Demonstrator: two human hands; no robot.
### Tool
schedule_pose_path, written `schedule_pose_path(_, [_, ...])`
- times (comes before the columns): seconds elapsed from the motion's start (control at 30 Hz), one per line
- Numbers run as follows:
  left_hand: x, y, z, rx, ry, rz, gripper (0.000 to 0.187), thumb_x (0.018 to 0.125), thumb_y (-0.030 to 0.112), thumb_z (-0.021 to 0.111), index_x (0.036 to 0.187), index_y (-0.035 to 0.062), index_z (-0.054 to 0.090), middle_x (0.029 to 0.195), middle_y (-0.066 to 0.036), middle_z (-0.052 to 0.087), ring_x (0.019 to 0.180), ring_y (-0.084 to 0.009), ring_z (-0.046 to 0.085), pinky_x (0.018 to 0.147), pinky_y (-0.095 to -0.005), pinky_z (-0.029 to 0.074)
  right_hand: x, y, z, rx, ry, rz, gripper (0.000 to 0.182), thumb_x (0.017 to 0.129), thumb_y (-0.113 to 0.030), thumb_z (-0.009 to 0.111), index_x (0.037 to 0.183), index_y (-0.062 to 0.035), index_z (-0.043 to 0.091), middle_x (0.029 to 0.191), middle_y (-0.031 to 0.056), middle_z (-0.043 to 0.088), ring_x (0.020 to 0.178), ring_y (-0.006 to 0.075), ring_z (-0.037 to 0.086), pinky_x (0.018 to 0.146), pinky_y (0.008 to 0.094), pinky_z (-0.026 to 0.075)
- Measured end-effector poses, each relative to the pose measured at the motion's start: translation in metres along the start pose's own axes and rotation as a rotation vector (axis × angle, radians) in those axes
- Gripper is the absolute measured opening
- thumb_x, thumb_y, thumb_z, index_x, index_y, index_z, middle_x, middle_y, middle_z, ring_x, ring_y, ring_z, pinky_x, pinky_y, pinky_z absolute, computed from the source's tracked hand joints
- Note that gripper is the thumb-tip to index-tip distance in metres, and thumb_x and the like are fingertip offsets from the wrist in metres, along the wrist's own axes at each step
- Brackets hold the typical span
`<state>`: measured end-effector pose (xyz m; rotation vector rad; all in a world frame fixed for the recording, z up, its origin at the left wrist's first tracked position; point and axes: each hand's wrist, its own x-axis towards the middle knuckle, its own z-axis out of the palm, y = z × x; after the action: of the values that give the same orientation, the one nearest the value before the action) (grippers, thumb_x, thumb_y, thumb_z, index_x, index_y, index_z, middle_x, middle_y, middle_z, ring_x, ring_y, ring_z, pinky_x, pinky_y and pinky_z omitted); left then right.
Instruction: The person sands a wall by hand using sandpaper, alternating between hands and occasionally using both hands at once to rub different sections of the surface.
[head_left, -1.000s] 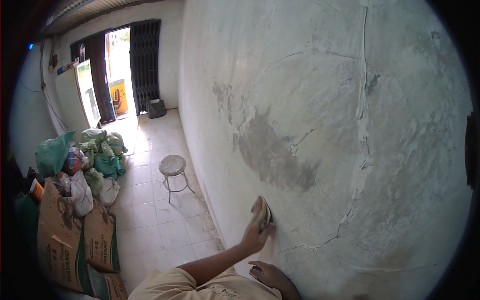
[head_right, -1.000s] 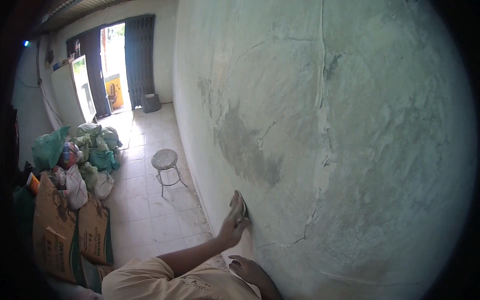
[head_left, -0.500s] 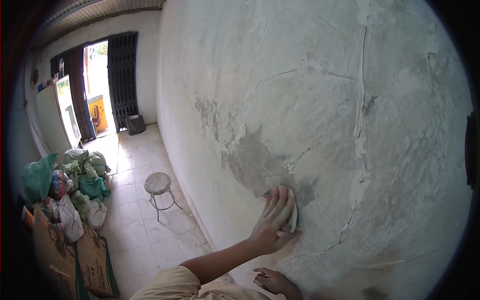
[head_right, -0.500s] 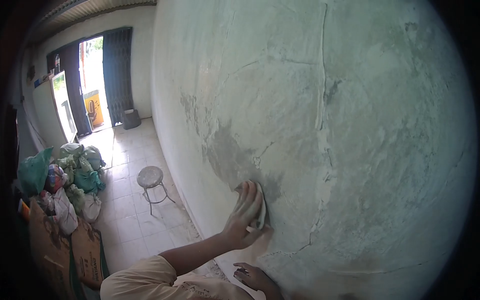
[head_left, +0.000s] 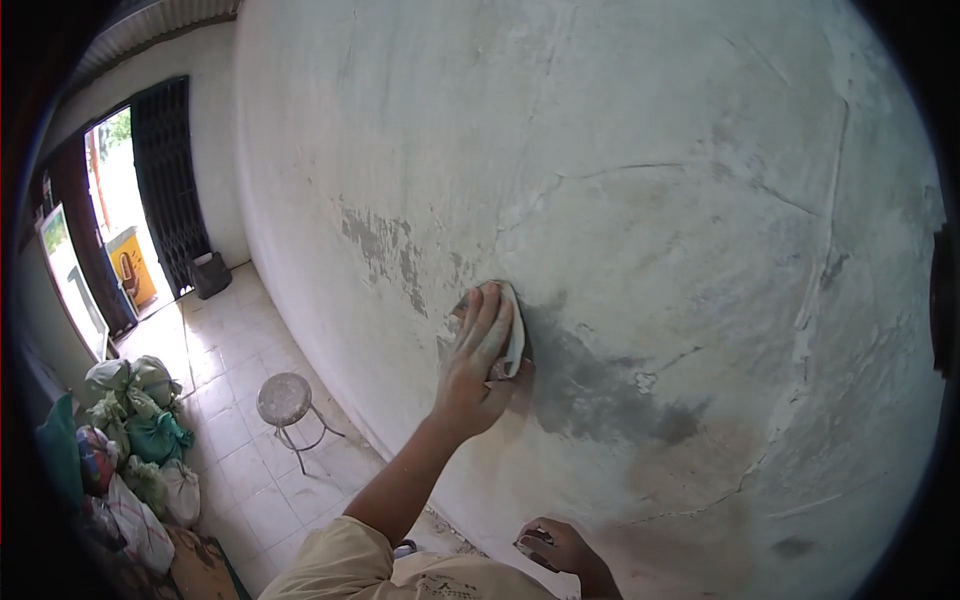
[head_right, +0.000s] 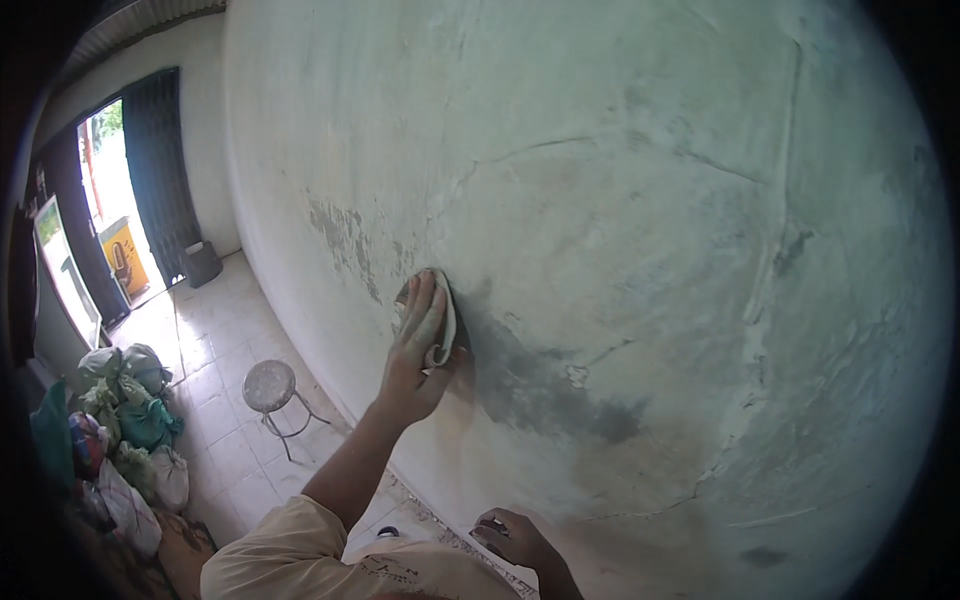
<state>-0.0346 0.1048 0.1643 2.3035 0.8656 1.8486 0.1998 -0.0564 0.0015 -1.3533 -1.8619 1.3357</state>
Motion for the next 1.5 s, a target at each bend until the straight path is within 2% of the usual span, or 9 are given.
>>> schedule_pose_path(0.23, [-0.011,-0.083,-0.039,-0.087,0.059,-0.126,0.07,0.083,0.004,0.059,0.146,-0.0051,0.03,0.155,-0.026,0.018,0.146,-0.0423,0.011,0.117,-0.0465,0.013,0.034,-0.029,0.014,0.048,0.118,0.084,0.019,0.09,-0.022,0.067,0.094,-0.0038,0.066,0.087,0.0064,0.068,0.069,0.0103,0.06,0.062,0.0259,0.049])
schedule_pose_path(0.47, [-0.02,-0.134,-0.067,-0.253,0.088,-0.335,0.068,0.088,0.002,0.057,0.147,-0.005,0.026,0.156,-0.027,0.014,0.146,-0.0406,0.008,0.117,-0.0434,0.012,0.008,-0.069,-0.016,-0.073,0.675,-0.314,0.019,0.076,-0.007,0.067,0.068,-0.0032,0.051,0.076,0.0112,0.065,0.063,0.0153,0.057,0.057,0.0277,0.045])
schedule_pose_path(0.7, [0.017,-0.087,-0.061,-0.131,-0.098,-0.01,0.065,0.086,0.004,0.057,0.145,-0.0048,0.031,0.157,-0.027,0.013,0.146,-0.0446,0.004,0.116,-0.0539,0.007,-0.02,-0.071,-0.023,-0.097,1.046,-0.295,0.025,0.078,-0.009,0.065,0.062,-0.003,0.048,0.067,0.0109,0.062,0.06,0.0179,0.057,0.057,0.0306,0.045])
schedule_pose_path(0.8, [0.044,-0.067,-0.06,-0.054,-0.156,0.206,0.064,0.084,0.009,0.059,0.142,-0.0046,0.036,0.156,-0.027,0.015,0.144,-0.0498,0.006,0.112,-0.0627,0.007,-0.016,-0.073,-0.02,-0.087,1.059,-0.273,0.031,0.086,-0.015,0.065,0.063,-0.0043,0.046,0.067,0.0099,0.06,0.061,0.0164,0.055,0.057,0.03,0.044])
schedule_pose_path(0.93, [0.054,-0.055,-0.047,-0.01,-0.213,0.226,0.065,0.084,0.025,0.064,0.142,0.0029,0.042,0.158,-0.018,0.014,0.146,-0.0444,0.002,0.106,-0.0731,0.003,-0.015,-0.065,-0.02,0.036,1.056,-0.276,0.033,0.088,-0.017,0.064,0.064,-0.0052,0.043,0.068,0.011,0.059,0.061,0.0154,0.054,0.059,0.0297,0.044])
schedule_pose_path(1.07, [0.033,-0.063,-0.03,0.097,-0.207,0.219,0.065,0.085,0.029,0.064,0.142,0.0061,0.043,0.159,-0.014,0.016,0.147,-0.0419,0.001,0.107,-0.0722,0.0,-0.014,-0.071,-0.018,0.021,1.044,-0.255,0.032,0.089,-0.018,0.061,0.064,-0.0045,0.045,0.068,0.0105,0.059,0.063,0.0161,0.053,0.059,0.0302,0.043])
schedule_pose_path(1.17, [0.014,-0.063,-0.02,0.134,-0.182,0.224,0.066,0.084,0.027,0.063,0.141,0.0032,0.043,0.154,-0.021,0.025,0.144,-0.0496,0.006,0.106,-0.0734,0.002,-0.015,-0.077,-0.02,-0.156,1.047,-0.22,0.032,0.089,-0.021,0.061,0.065,-0.0029,0.049,0.066,0.0098,0.058,0.062,0.0173,0.052,0.058,0.0317,0.041])
schedule_pose_path(1.33, [-0.016,-0.078,-0.012,0.112,-0.241,0.161,0.071,0.082,0.038,0.068,0.144,0.0157,0.042,0.154,-0.006,0.031,0.147,-0.0387,0.006,0.111,-0.0691,0.002,-0.016,-0.059,-0.022,-0.209,1.091,-0.314,0.034,0.089,-0.028,0.065,0.069,-0.0031,0.053,0.068,0.0096,0.061,0.059,0.0183,0.053,0.057,0.0335,0.044])
schedule_pose_path(1.5, [-0.062,-0.126,-0.01,0.182,-0.203,0.14,0.068,0.09,0.039,0.059,0.148,0.0134,0.034,0.155,-0.007,0.028,0.147,-0.037,0.01,0.114,-0.0652,0.006,-0.011,-0.068,-0.017,-0.24,1.128,-0.2,0.04,0.094,-0.028,0.064,0.066,-0.0053,0.047,0.066,0.009,0.062,0.056,0.0178,0.053,0.055,0.0319,0.045])
